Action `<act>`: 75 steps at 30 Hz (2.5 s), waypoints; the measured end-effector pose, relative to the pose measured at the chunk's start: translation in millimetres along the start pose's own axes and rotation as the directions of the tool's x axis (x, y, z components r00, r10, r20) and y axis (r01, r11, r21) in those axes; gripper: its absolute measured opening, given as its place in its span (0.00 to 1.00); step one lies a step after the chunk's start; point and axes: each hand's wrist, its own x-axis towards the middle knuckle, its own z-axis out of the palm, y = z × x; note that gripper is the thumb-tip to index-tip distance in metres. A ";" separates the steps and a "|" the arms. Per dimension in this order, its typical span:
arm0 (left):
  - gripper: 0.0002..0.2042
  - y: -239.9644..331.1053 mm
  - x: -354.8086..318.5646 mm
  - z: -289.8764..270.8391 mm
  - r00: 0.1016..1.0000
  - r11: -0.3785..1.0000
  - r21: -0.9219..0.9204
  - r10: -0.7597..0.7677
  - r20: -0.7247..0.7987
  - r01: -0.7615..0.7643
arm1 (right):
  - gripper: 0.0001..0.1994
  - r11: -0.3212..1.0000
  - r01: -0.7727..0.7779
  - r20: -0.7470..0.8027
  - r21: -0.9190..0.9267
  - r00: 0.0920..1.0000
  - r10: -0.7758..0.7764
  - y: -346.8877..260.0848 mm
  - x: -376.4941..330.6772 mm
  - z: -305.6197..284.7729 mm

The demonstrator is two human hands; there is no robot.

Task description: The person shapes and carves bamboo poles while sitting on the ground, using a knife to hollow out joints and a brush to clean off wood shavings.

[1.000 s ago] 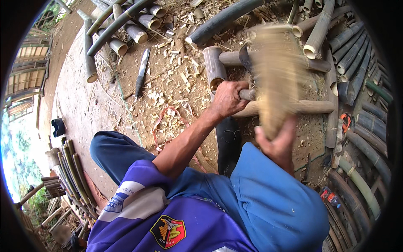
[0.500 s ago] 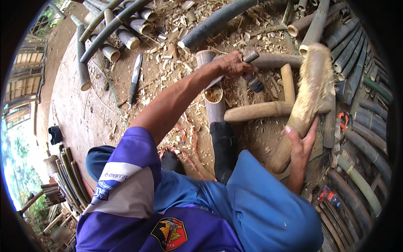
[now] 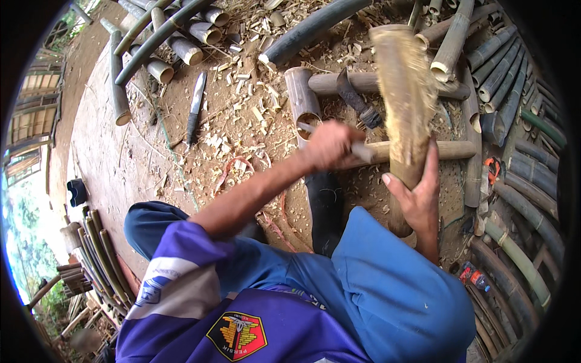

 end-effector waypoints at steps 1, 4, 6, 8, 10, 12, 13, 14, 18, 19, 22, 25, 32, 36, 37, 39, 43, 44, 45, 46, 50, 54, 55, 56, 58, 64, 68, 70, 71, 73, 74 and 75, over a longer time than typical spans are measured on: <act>0.08 15.9 -11.2 10.8 0.999 0.999 0.028 -0.039 0.029 0.038 | 0.48 1.000 0.001 0.005 0.007 1.000 -0.001 0.4 -9.0 0.6; 0.13 31.7 -22.0 47.3 0.996 0.990 0.125 -0.055 -0.065 0.063 | 0.48 0.996 -0.072 -0.117 0.058 0.990 0.079 4.9 -34.4 -3.0; 0.13 22.6 -21.9 51.9 0.995 0.984 0.158 -0.070 -0.064 0.080 | 0.48 0.994 -0.083 -0.130 0.073 0.987 0.092 15.6 -47.9 2.3; 0.12 18.0 -19.3 48.4 0.995 0.973 0.211 -0.086 -0.050 0.095 | 0.49 0.984 -0.120 -0.100 0.133 0.986 0.134 15.0 -54.9 2.1; 0.12 22.5 -15.9 39.7 0.995 0.981 0.170 -0.094 -0.027 0.098 | 0.49 0.976 -0.132 -0.109 0.171 0.982 0.152 18.7 -60.4 5.5; 0.11 17.9 -14.9 35.6 0.995 0.987 0.126 -0.103 0.009 0.101 | 0.49 0.957 -0.166 -0.119 0.237 0.973 0.198 14.6 -62.1 11.6; 0.11 15.2 -14.2 33.2 0.995 0.986 0.130 -0.104 0.006 0.103 | 0.49 0.957 -0.162 -0.117 0.239 0.974 0.194 11.5 -60.8 14.2; 0.11 12.9 -13.8 31.1 0.993 0.985 0.130 -0.115 0.034 0.110 | 0.49 0.959 -0.157 -0.143 0.237 0.971 0.194 8.9 -59.1 16.4; 0.12 3.7 -7.1 21.1 0.990 0.986 0.127 -0.117 0.076 0.107 | 0.50 0.967 -0.102 -0.208 0.232 0.966 0.152 5.5 -52.4 21.6; 0.12 2.3 -6.4 18.2 0.991 0.986 0.127 -0.115 0.072 0.106 | 0.50 0.968 -0.099 -0.208 0.229 0.967 0.148 7.1 -52.5 24.3; 0.12 1.5 1.1 7.5 0.987 0.987 0.005 -0.158 0.008 0.158 | 0.50 0.996 -0.035 -0.279 0.082 0.959 0.057 21.1 -58.4 45.2; 0.08 -15.0 -18.1 0.7 0.936 0.978 -0.198 -0.124 -0.329 0.060 | 0.49 0.957 0.030 0.118 -0.289 0.993 0.004 -3.7 -30.8 36.4; 0.13 -25.4 -29.3 -39.7 0.219 0.493 -0.829 -0.806 -0.550 -0.266 | 0.51 0.994 0.076 0.209 -0.079 0.976 -0.058 -37.2 1.4 -4.2; 0.11 -35.9 -44.5 -36.3 0.144 0.402 -0.802 -0.851 -0.505 -0.441 | 0.51 0.906 0.271 0.329 -0.325 0.931 -0.161 -79.2 31.7 -13.0; 0.12 -35.1 -45.6 -38.3 0.091 0.359 -0.781 -0.881 -0.465 -0.511 | 0.51 0.903 0.273 0.340 -0.332 0.927 -0.155 -86.9 39.2 -11.9; 0.12 -34.9 -50.6 -38.3 0.090 0.322 -0.766 -0.893 -0.440 -0.556 | 0.51 0.780 0.472 0.451 -0.411 0.849 -0.276 -105.2 54.4 -11.4; 0.11 -24.0 -60.5 -29.7 0.335 0.316 -0.869 -0.829 -0.449 -0.381 | 0.51 0.834 0.427 0.589 -0.349 0.792 -0.159 -149.3 79.6 5.9; 0.12 -14.0 -59.1 -29.3 0.357 0.287 -0.882 -0.833 -0.423 -0.375 | 0.49 0.830 0.437 0.633 -0.346 0.762 -0.137 -159.2 86.4 11.6; 0.12 -9.3 -60.3 -29.3 0.371 0.269 -0.891 -0.836 -0.404 -0.365 | 0.49 0.830 0.441 0.642 -0.343 0.754 -0.135 -163.8 93.3 22.2; 0.11 -7.8 -62.2 -28.9 0.334 0.329 -0.870 -0.827 -0.453 -0.367 | 0.48 0.824 0.485 0.688 -0.294 0.706 -0.170 -167.5 99.4 34.4; 0.12 1.0 -57.7 -26.7 0.307 0.446 -0.833 -0.784 -0.540 -0.327 | 0.47 0.714 0.677 0.740 -0.179 0.571 -0.356 -171.9 112.4 63.6; 0.13 1.7 -57.9 -24.9 0.286 0.384 -0.827 -0.807 -0.517 -0.412 | 0.47 0.739 0.661 0.748 -0.127 0.554 -0.366 -164.9 115.3 79.2; 0.13 2.6 -58.7 -23.5 0.288 0.380 -0.828 -0.808 -0.514 -0.411 | 0.47 0.710 0.692 0.743 -0.126 0.540 -0.395 -163.1 115.3 80.5; 0.13 2.8 -59.2 -24.3 0.291 0.408 -0.825 -0.795 -0.532 -0.391 | 0.47 0.678 0.725 0.736 -0.121 0.524 -0.428 -161.5 117.4 81.1; 0.13 5.3 -55.6 -23.9 0.285 0.414 -0.824 -0.796 -0.534 -0.386 | 0.47 0.684 0.729 0.772 -0.034 0.454 -0.445 -160.3 131.5 76.4; 0.14 -5.7 -55.9 -2.3 0.258 0.489 -0.790 -0.762 -0.593 -0.370 | 0.47 0.633 0.768 0.799 -0.101 0.441 -0.408 -145.7 127.0 80.8; 0.22 -19.9 -55.9 20.2 0.280 0.416 -0.792 -0.776 -0.566 -0.446 | 0.51 0.249 0.916 0.921 -0.314 0.357 -0.153 -164.2 130.4 92.2; 0.20 -34.4 -70.9 20.1 0.417 0.561 -0.779 -0.660 -0.625 -0.279 | 0.52 0.221 0.908 0.926 -0.356 0.375 -0.049 -190.1 123.6 92.1; 0.19 -33.1 -68.7 17.5 0.445 0.551 -0.797 -0.666 -0.598 -0.246 | 0.52 0.310 0.903 0.910 -0.297 0.366 -0.193 -196.6 120.6 86.3; 0.18 -25.9 -64.7 15.6 0.477 0.490 -0.843 -0.699 -0.532 -0.222 | 0.51 0.383 0.897 0.873 -0.221 0.357 -0.333 -191.5 119.6 82.7; 0.17 -20.8 -62.9 13.9 0.495 0.469 -0.858 -0.706 -0.506 -0.209 | 0.51 0.493 0.860 0.828 -0.133 0.369 -0.422 -173.8 116.6 83.0; 0.19 -17.7 -58.2 12.8 0.495 0.490 -0.851 -0.701 -0.514 -0.191 | 0.48 0.464 0.859 0.865 -0.216 0.389 -0.317 -167.5 115.3 78.7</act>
